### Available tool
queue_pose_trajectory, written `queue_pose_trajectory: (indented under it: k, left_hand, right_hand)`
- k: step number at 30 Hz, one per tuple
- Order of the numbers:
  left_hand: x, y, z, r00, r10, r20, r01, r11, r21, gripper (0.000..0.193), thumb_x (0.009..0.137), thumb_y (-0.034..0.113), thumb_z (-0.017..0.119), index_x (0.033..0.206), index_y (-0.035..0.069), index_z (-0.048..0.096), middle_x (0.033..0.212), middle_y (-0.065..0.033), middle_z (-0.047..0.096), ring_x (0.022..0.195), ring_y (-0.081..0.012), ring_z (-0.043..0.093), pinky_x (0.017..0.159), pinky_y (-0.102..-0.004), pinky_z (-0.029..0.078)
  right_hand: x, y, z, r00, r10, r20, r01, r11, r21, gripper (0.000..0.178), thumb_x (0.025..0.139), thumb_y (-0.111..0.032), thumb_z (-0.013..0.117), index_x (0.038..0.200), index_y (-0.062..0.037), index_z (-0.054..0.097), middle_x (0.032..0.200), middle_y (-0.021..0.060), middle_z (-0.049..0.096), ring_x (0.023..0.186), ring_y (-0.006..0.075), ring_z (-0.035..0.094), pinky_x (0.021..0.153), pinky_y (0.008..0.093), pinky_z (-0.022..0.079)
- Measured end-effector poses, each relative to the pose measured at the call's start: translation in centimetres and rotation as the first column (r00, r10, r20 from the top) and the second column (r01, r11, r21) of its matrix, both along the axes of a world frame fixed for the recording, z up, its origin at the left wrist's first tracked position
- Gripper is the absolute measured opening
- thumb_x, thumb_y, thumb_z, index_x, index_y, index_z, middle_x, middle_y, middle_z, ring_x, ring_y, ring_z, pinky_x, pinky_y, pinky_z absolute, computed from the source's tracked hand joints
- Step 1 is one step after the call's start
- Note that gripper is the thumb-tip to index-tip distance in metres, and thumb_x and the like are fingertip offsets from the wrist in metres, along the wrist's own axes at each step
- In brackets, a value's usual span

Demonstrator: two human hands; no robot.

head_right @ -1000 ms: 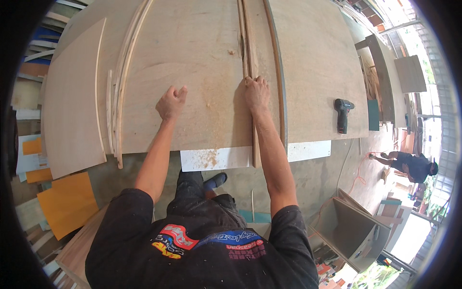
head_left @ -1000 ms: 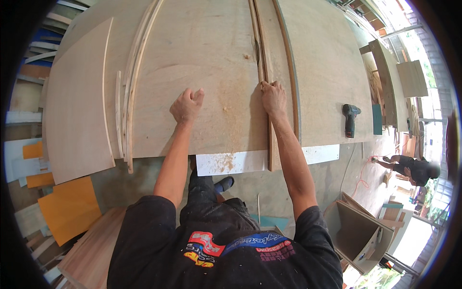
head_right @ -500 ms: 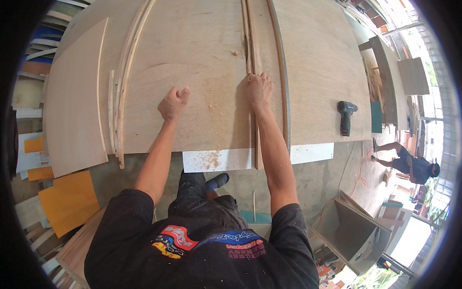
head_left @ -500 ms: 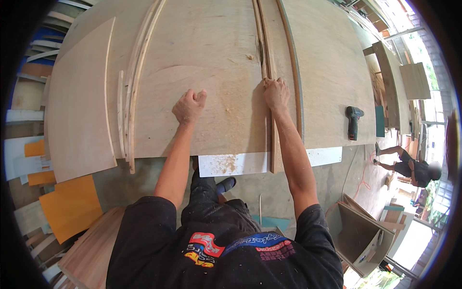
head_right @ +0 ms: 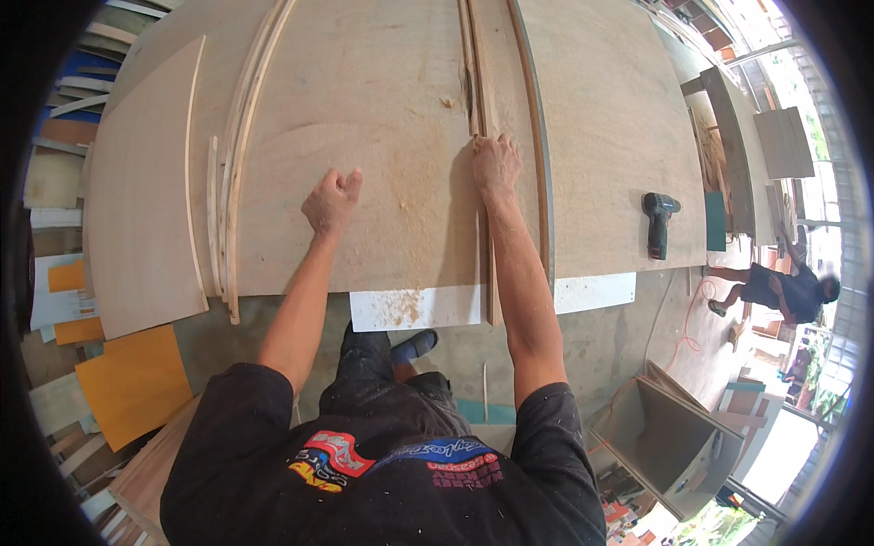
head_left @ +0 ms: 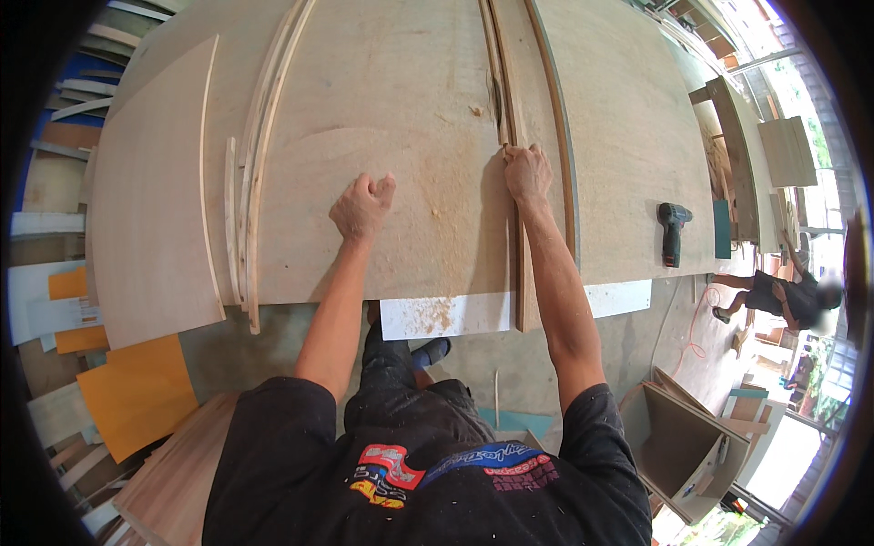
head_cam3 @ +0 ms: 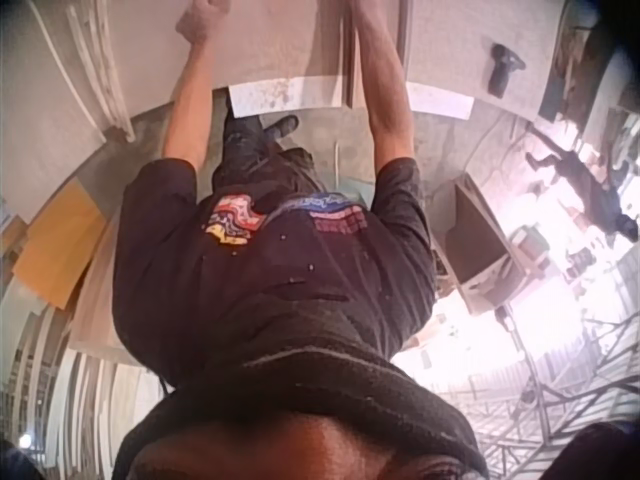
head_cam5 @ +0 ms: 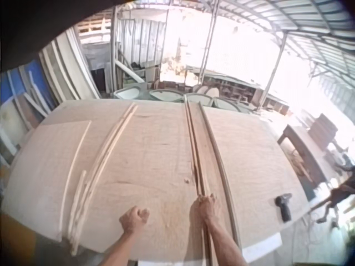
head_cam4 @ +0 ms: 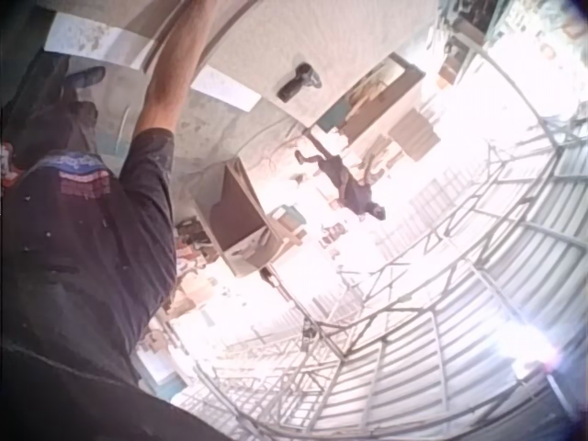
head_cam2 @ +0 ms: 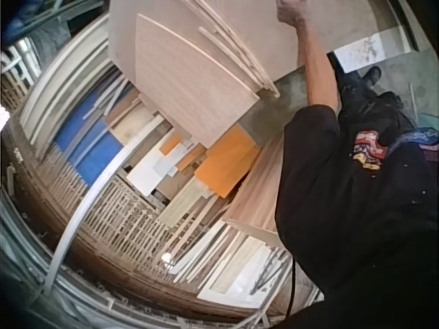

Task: The person organizes wood panels and thin strips on a workbench, then retrieves larger wood boards from a stack on the floor and places them onto the table.

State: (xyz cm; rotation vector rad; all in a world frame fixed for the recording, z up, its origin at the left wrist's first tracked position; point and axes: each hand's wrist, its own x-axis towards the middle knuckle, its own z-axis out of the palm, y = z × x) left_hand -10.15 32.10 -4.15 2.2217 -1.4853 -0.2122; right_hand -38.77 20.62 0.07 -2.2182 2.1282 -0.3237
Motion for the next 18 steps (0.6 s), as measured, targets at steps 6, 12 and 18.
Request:
queue_pose_trajectory:
  k: [6, 12, 18]
  left_hand:
    - [-0.12, -0.06, 0.36, 1.0, 0.005, 0.001, -0.005, 1.0, 0.003, 0.049, 0.088, 0.056, 0.062, 0.067, 0.013, 0.055, 0.06, -0.0019, 0.059, 0.05, -0.0193, 0.055, 0.048, -0.0372, 0.042]
    - [-0.02, 0.0, -0.01, 1.0, -0.004, 0.003, 0.004, 1.0, -0.01, 0.047, 0.087, 0.055, 0.063, 0.067, 0.013, 0.056, 0.059, -0.0026, 0.059, 0.049, -0.0205, 0.055, 0.047, -0.0371, 0.043]
    - [-0.08, 0.12, 0.07, 0.999, -0.018, 0.027, 0.019, 0.999, -0.046, 0.048, 0.088, 0.056, 0.062, 0.066, 0.015, 0.053, 0.057, 0.0006, 0.054, 0.048, -0.0158, 0.05, 0.045, -0.0337, 0.039]
  right_hand:
    - [-0.04, -0.63, -0.06, 0.999, -0.024, 0.021, 0.023, 1.0, 0.021, 0.021, 0.092, -0.024, 0.06, 0.104, -0.0231, 0.078, 0.102, 0.0153, 0.066, 0.096, 0.0314, 0.066, 0.085, 0.0433, 0.052]
    - [0.09, -0.3, 0.03, 0.999, 0.002, 0.034, 0.0, 0.998, -0.058, 0.02, 0.092, -0.021, 0.059, 0.099, -0.018, 0.077, 0.095, 0.0182, 0.066, 0.086, 0.0319, 0.069, 0.074, 0.0429, 0.055]
    - [-0.07, -0.63, 0.04, 1.0, 0.01, -0.018, -0.011, 0.996, -0.09, 0.018, 0.093, -0.022, 0.06, 0.1, -0.019, 0.076, 0.092, 0.0166, 0.066, 0.076, 0.0316, 0.07, 0.065, 0.0415, 0.057]
